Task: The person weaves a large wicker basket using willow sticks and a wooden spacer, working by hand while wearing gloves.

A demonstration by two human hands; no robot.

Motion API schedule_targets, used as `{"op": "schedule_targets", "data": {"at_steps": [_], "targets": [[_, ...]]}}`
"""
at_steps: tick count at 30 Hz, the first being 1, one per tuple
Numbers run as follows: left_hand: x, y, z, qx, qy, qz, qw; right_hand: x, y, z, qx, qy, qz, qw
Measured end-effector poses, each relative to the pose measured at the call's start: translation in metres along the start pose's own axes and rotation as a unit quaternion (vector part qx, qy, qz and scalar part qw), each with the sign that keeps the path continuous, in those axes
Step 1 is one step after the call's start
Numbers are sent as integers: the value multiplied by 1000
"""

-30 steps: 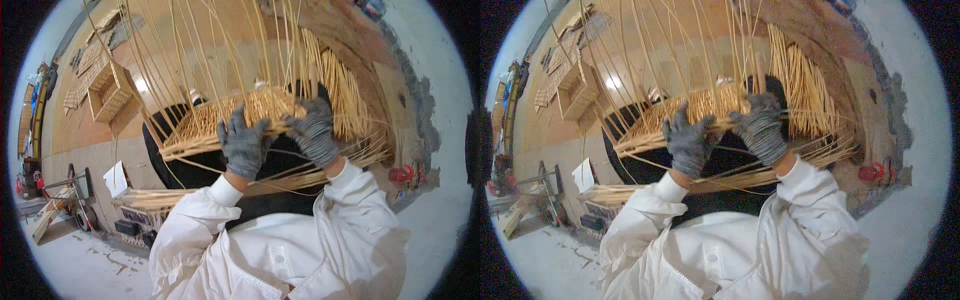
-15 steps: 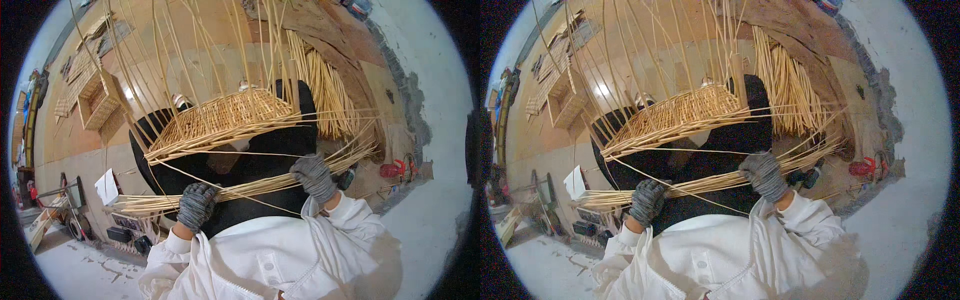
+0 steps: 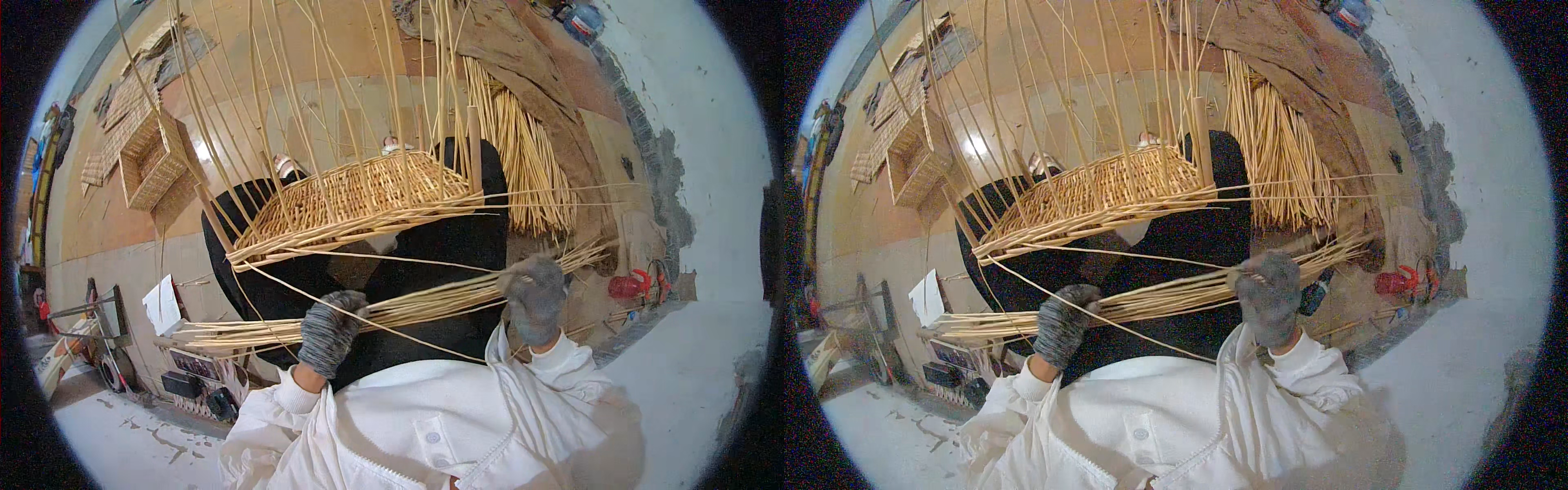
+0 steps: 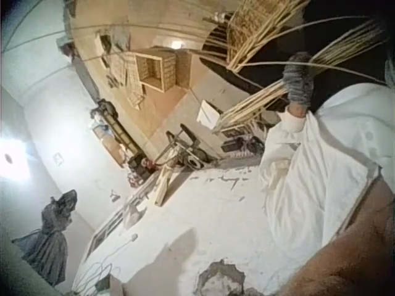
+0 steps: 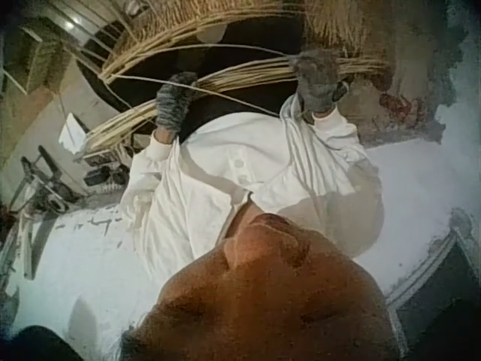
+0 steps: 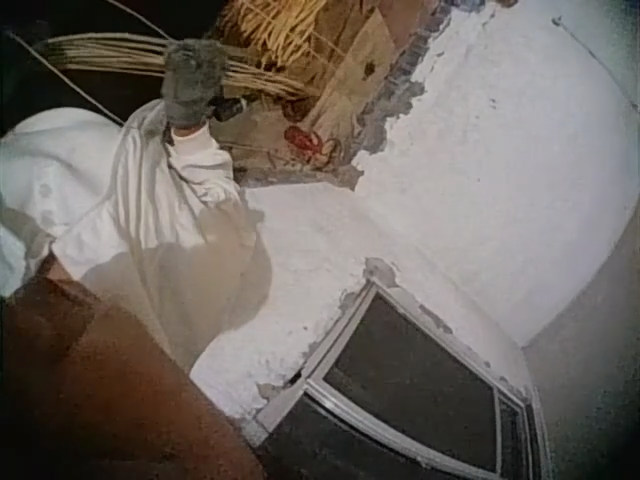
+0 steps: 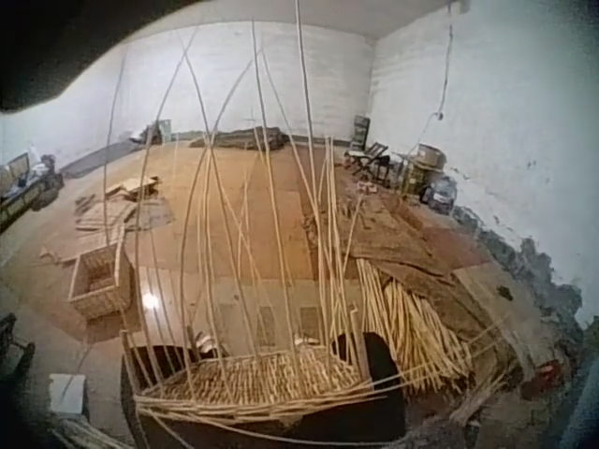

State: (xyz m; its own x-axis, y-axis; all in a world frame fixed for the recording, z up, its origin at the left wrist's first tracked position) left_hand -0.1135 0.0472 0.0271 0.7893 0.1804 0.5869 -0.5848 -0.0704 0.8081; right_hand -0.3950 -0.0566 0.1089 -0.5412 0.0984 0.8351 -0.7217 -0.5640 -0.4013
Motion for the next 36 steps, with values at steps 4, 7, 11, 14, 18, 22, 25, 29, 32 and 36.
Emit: {"op": "schedule_targets", "data": {"at_steps": [4,7,11,14,18,22,25,29,32,36], "targets": [[-9,9,4,-46,127,-35,990,-14,-30,-3,63,-106,196,973],[-14,35,-1,-76,12,39,996,-57,-36,-13,-298,-288,518,748],[1,27,-6,-114,-24,111,987,-54,8,-14,-370,-58,522,766],[25,6,-13,-161,70,130,976,-4,132,-2,-209,105,792,564],[1,40,-21,-246,-106,106,958,-44,-36,18,-23,-184,497,848],[50,70,-3,-230,-18,152,961,-25,15,23,10,-38,566,823],[62,85,32,-173,147,23,974,25,56,28,-94,57,486,867],[-7,76,102,-199,110,206,952,9,14,58,-126,47,457,879],[-20,59,107,-269,67,262,925,-13,-14,77,-199,-3,471,860],[-3,57,83,-335,22,151,930,-35,-14,80,-121,-152,423,885]]}}
Point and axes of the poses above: each hand's wrist, its own z-axis towards the middle knuckle, its own x-axis out of the back of the hand, y = z × x, the point moved 2 cm from there along z, towards the middle knuckle, and after that the axes turned 4 degrees about y, right-handed, at the moved point
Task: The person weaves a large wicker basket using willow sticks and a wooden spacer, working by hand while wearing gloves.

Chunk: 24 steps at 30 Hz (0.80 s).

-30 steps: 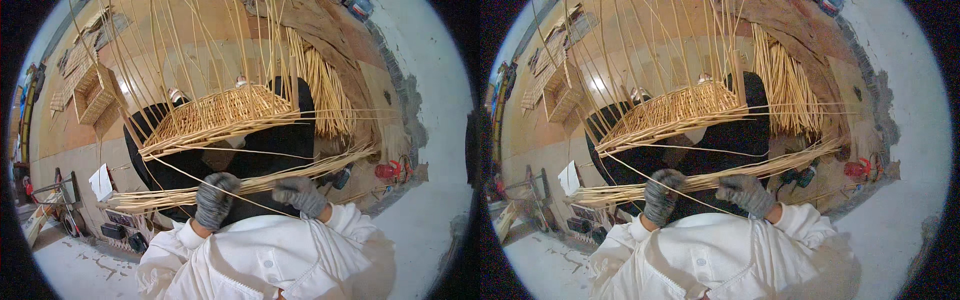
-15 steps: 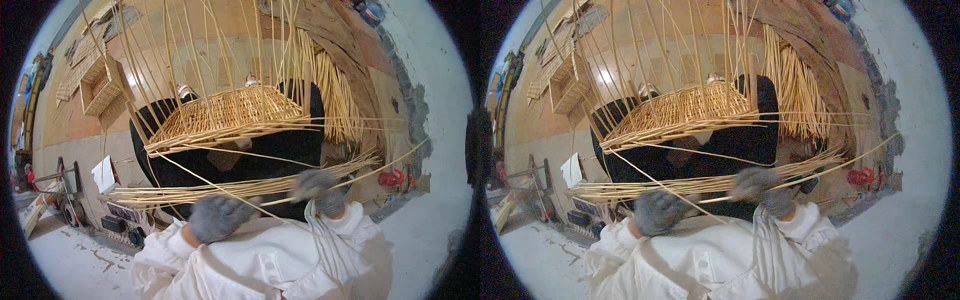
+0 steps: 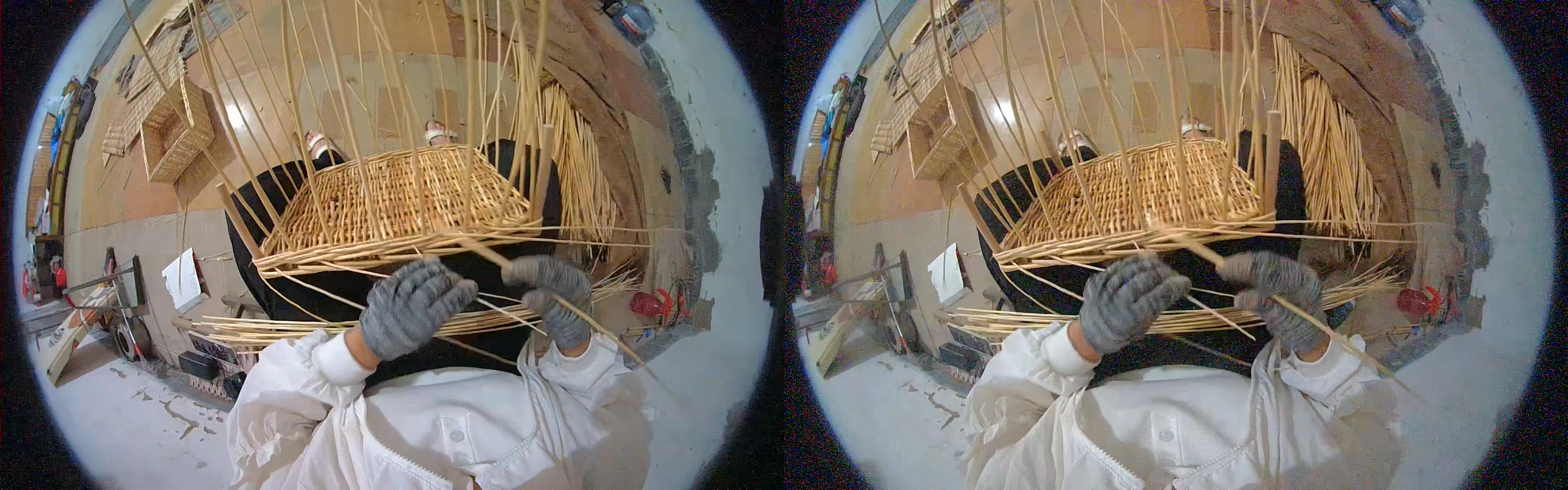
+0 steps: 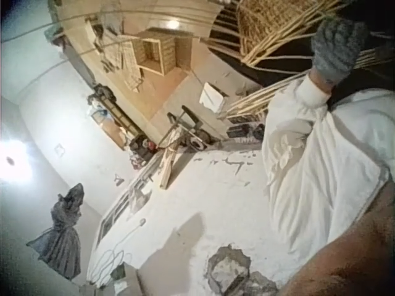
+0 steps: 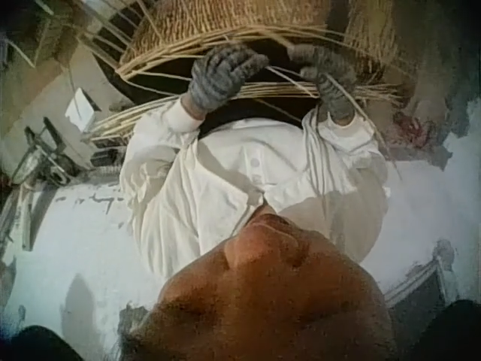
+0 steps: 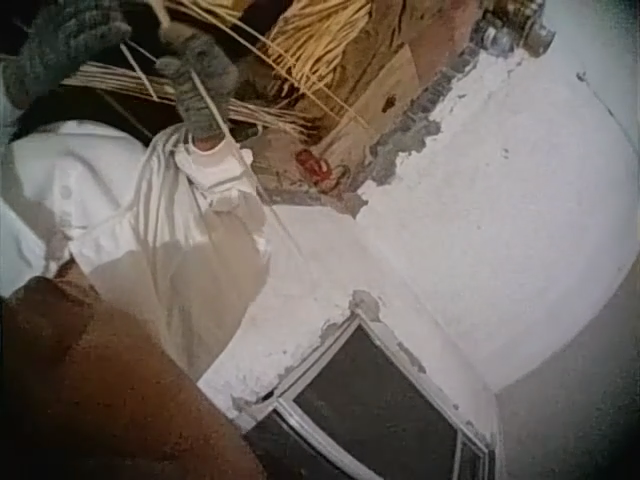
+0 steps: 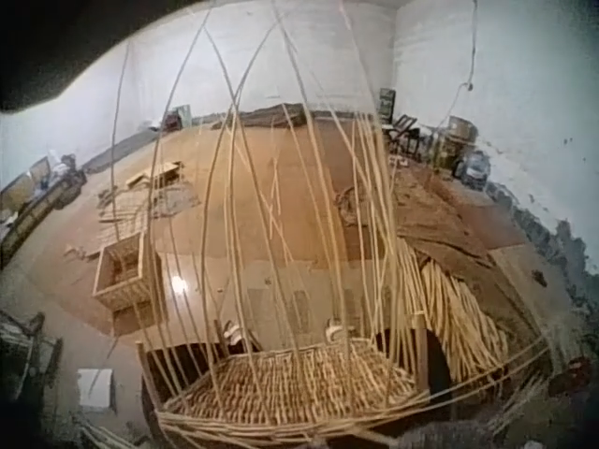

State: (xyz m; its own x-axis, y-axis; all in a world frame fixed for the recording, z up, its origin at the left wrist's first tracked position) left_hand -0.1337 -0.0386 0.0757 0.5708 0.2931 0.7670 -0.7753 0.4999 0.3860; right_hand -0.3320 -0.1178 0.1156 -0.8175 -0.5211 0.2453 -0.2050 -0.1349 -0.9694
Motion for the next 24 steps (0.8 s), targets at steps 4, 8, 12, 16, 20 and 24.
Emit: {"op": "schedule_targets", "data": {"at_steps": [4,8,12,16,20,24], "targets": [[19,10,4,-6,38,-38,999,-9,8,2,-1,-52,-58,997],[25,4,6,53,22,-117,991,-18,13,-2,78,-53,-140,986],[31,3,3,66,-40,-157,985,-34,5,6,202,-142,-311,918],[26,10,-2,55,-29,-178,982,-54,21,17,-100,-77,11,992],[28,1,-5,59,-36,-165,984,-45,43,37,-291,-59,348,889],[27,-56,-9,263,37,35,964,-45,42,35,-287,-25,349,892]]}}
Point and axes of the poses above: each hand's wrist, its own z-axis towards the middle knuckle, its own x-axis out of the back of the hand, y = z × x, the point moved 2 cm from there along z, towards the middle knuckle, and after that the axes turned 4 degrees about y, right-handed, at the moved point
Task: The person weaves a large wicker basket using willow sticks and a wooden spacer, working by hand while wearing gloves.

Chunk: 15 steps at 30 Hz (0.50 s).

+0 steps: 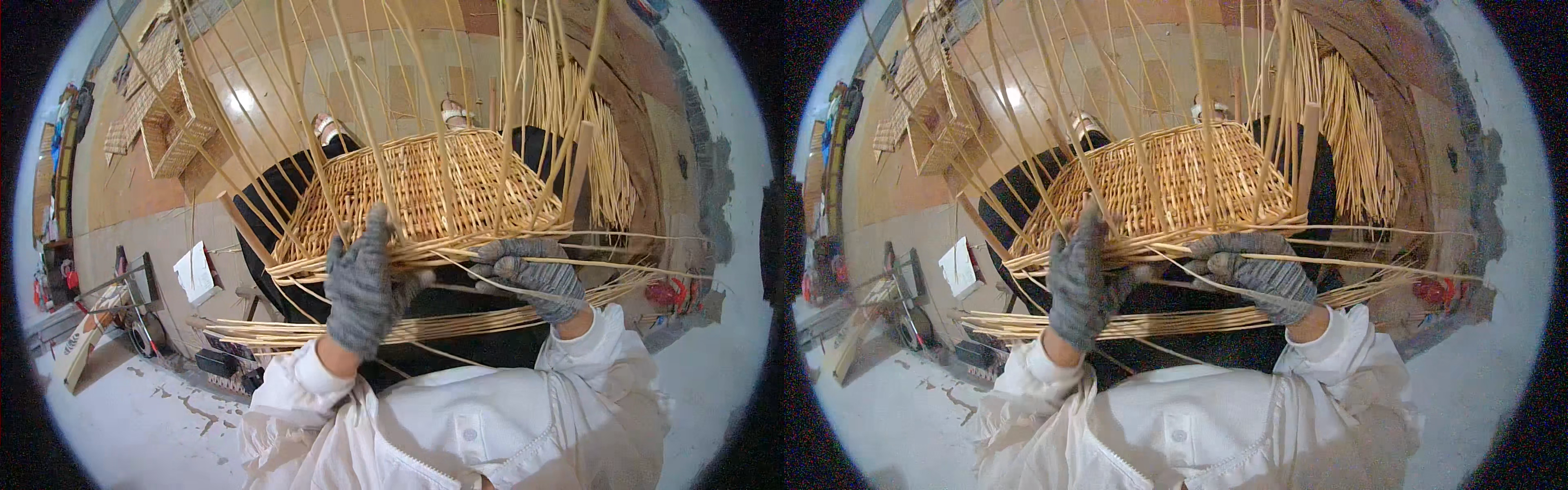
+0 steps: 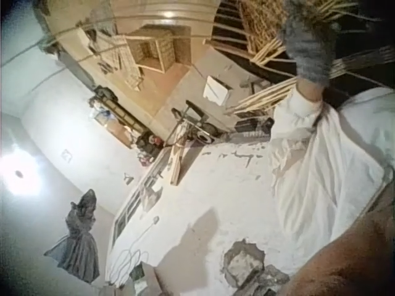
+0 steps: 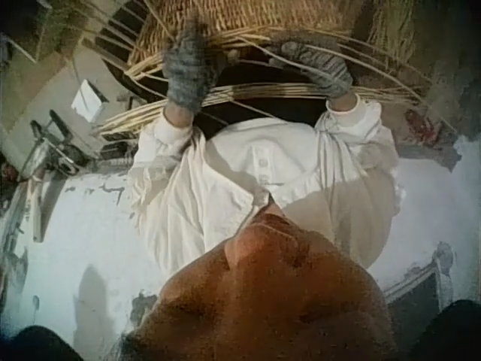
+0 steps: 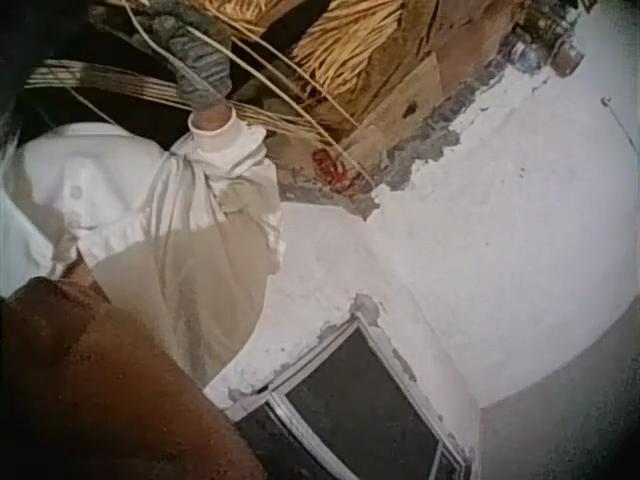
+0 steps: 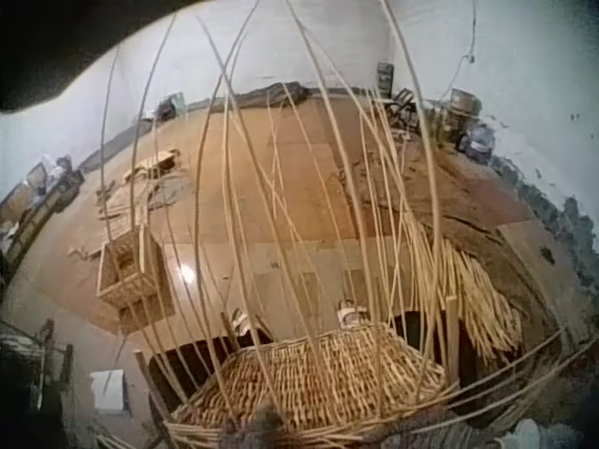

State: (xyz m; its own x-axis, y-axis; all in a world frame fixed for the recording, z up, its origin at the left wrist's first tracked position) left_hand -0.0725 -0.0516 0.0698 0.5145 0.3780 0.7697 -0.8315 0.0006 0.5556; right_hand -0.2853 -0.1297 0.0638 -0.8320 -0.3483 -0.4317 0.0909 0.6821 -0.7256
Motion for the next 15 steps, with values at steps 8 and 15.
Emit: {"op": "schedule_targets", "data": {"at_steps": [8,15], "targets": [[0,-19,-23,59,-13,-63,996,117,-53,-25,187,-62,-117,973],[-10,70,11,-114,23,-27,993,77,-66,-7,164,247,-89,951]]}}
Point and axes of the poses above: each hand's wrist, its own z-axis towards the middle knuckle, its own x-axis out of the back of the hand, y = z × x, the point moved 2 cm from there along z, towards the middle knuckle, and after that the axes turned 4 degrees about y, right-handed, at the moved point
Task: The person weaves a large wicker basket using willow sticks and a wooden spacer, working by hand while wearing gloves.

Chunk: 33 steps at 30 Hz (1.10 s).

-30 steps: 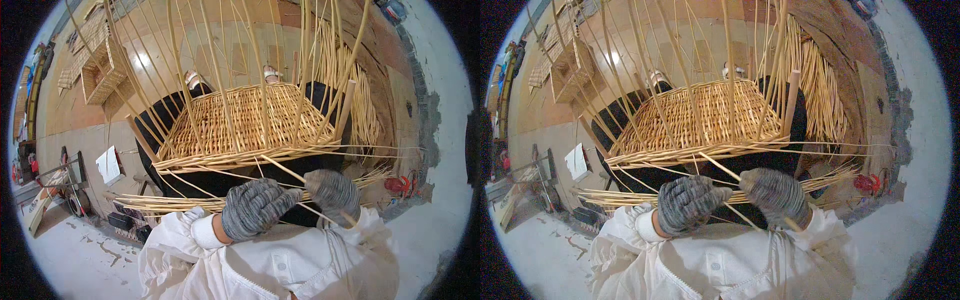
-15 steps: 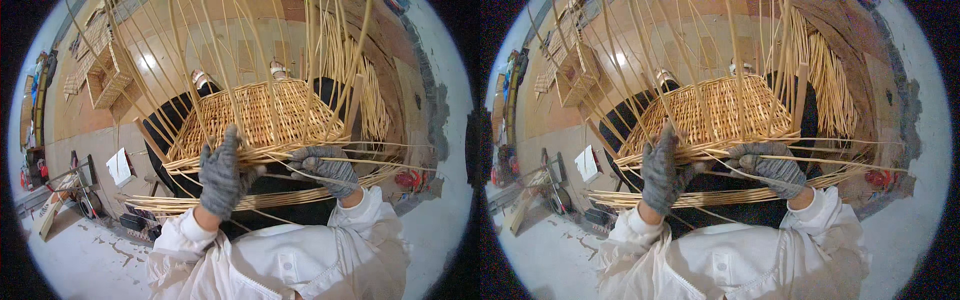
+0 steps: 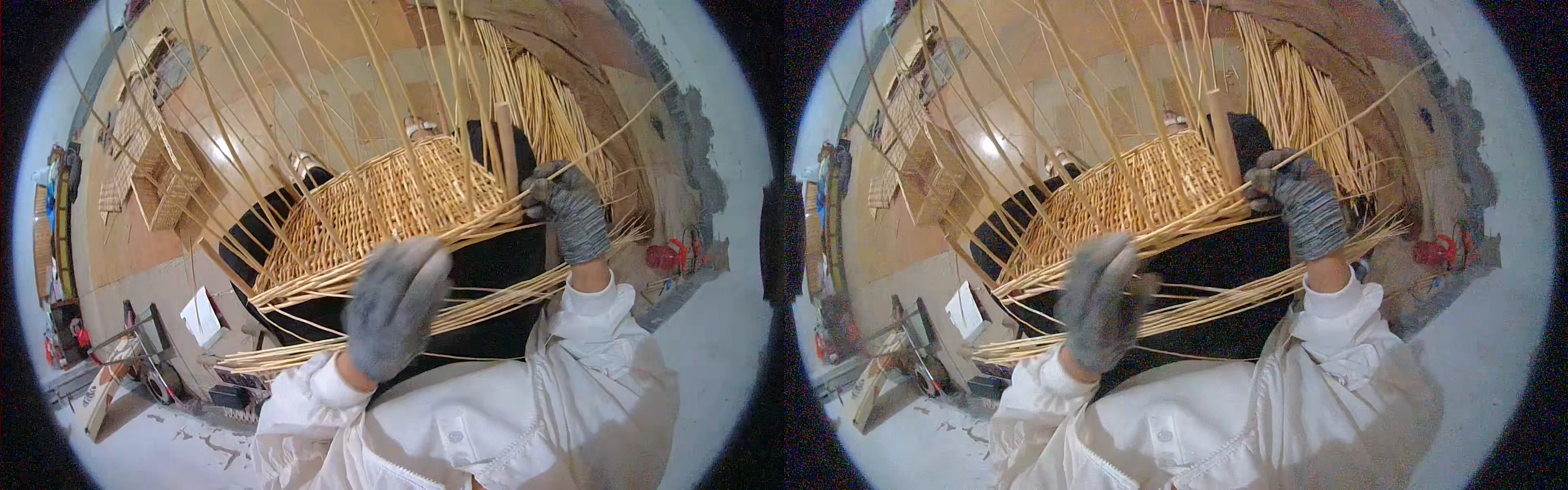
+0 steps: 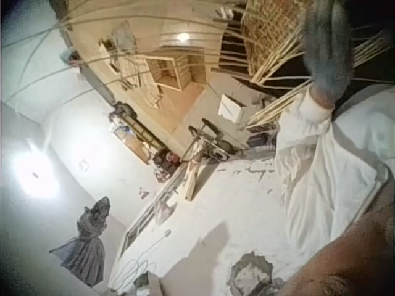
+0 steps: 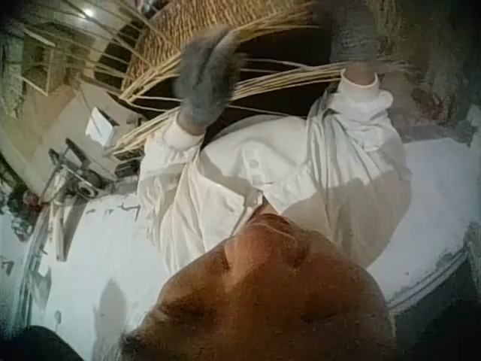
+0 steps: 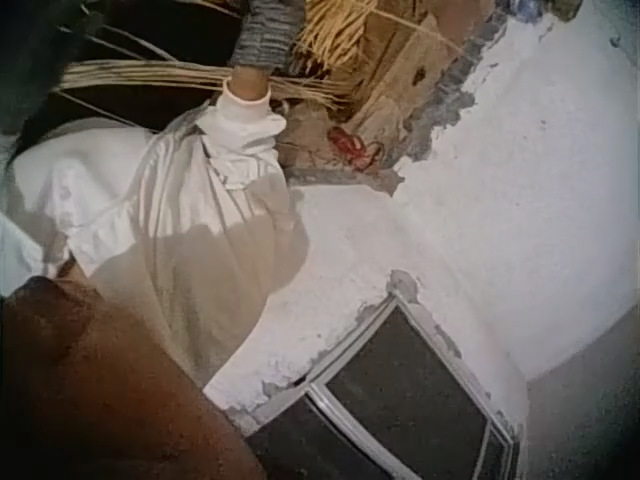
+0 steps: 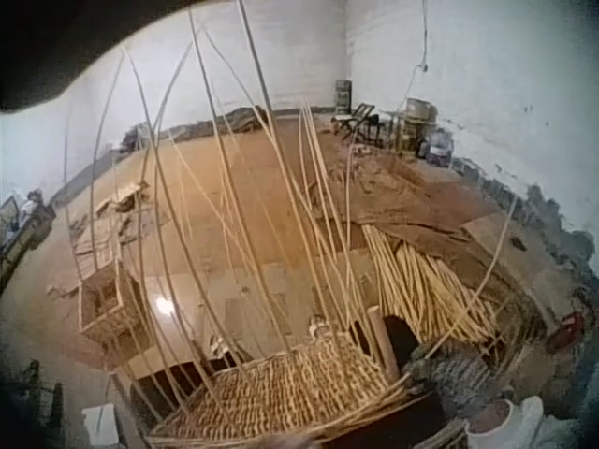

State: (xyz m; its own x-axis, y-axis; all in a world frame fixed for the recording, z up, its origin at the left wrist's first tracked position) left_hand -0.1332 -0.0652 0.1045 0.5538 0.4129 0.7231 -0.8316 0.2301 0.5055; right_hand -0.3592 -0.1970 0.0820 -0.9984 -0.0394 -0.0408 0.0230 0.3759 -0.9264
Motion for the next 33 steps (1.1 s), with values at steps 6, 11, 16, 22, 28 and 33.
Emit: {"op": "schedule_targets", "data": {"at_steps": [6,11,16,22,28,33], "targets": [[-82,10,-9,-77,-38,163,983,-62,-58,2,584,-124,-317,737],[-88,33,10,-51,-67,304,949,-132,-73,35,545,1,-404,734],[-73,5,11,-138,-53,274,950,-19,-45,-14,200,-38,-34,978],[-55,9,23,-78,-126,172,974,33,-21,-77,220,33,-223,949],[-28,2,93,-134,-5,284,949,16,0,-57,61,-62,97,991],[-31,-6,96,-106,39,281,953,17,-25,-33,260,-41,-87,961]]}}
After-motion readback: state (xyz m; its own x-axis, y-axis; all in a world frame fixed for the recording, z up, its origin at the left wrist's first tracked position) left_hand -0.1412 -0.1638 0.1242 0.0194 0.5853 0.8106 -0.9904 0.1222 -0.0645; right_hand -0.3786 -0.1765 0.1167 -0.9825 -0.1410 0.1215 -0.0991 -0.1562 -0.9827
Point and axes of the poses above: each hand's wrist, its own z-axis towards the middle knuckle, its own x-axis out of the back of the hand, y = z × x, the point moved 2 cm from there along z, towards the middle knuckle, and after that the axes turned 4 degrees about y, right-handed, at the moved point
